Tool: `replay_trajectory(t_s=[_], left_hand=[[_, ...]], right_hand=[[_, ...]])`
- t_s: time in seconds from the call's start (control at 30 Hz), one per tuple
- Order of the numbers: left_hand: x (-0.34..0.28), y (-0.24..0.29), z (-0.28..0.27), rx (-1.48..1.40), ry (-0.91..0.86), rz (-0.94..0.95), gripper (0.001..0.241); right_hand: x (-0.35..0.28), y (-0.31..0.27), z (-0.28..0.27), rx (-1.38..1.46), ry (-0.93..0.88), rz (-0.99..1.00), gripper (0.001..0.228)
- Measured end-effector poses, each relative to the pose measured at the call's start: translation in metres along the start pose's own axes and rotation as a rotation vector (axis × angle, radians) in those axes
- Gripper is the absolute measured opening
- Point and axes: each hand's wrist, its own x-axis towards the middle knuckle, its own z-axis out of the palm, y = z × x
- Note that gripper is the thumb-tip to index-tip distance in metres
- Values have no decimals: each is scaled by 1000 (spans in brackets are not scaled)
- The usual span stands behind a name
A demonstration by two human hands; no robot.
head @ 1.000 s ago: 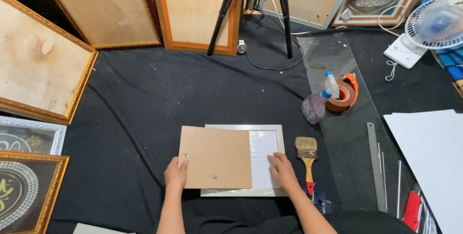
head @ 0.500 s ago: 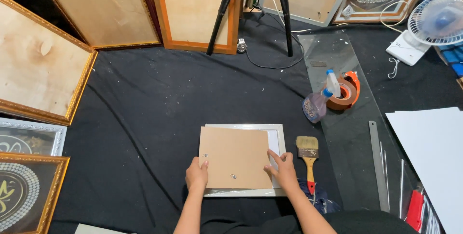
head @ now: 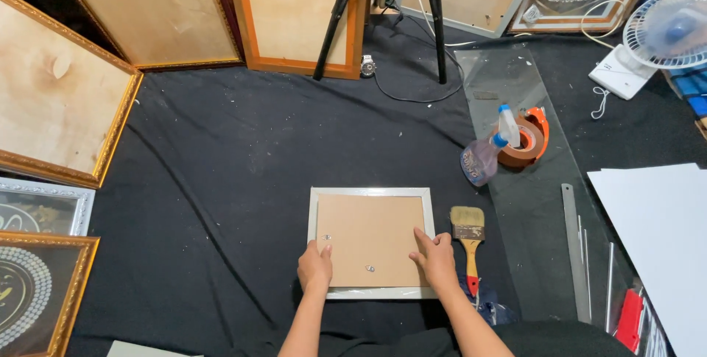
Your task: The person assembles a picture frame by applying adhesive to the backing, placing a plastic sheet, and securing a cardboard back with metal clips. They then wipe the frame edges with a cloth.
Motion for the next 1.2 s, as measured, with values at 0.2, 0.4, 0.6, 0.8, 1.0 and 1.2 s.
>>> replay_trajectory(t_s=[0.2,0.4,0.6,0.8,1.0,1.2], left_hand=[[2,-10,11,-51,124,137,36],[-10,-4,12,153,240,268,49],[-1,-16,21,265,300,425,45],[6,-21,20,229,284,497,45],[19,-29,21,208,255,542,34],[39,-43,22,91,257,641,36]], right_hand=[[-3,3,1,-34,57,-31,62],[-7,-3,-5,-36,39,4,56],[-4,3,-2,-56,73,-30,56],[3,10,-1,-47,62,-9,61],[6,3,-12,-60,-63,58,61],[1,-8,-17,-60,-88,86,60]])
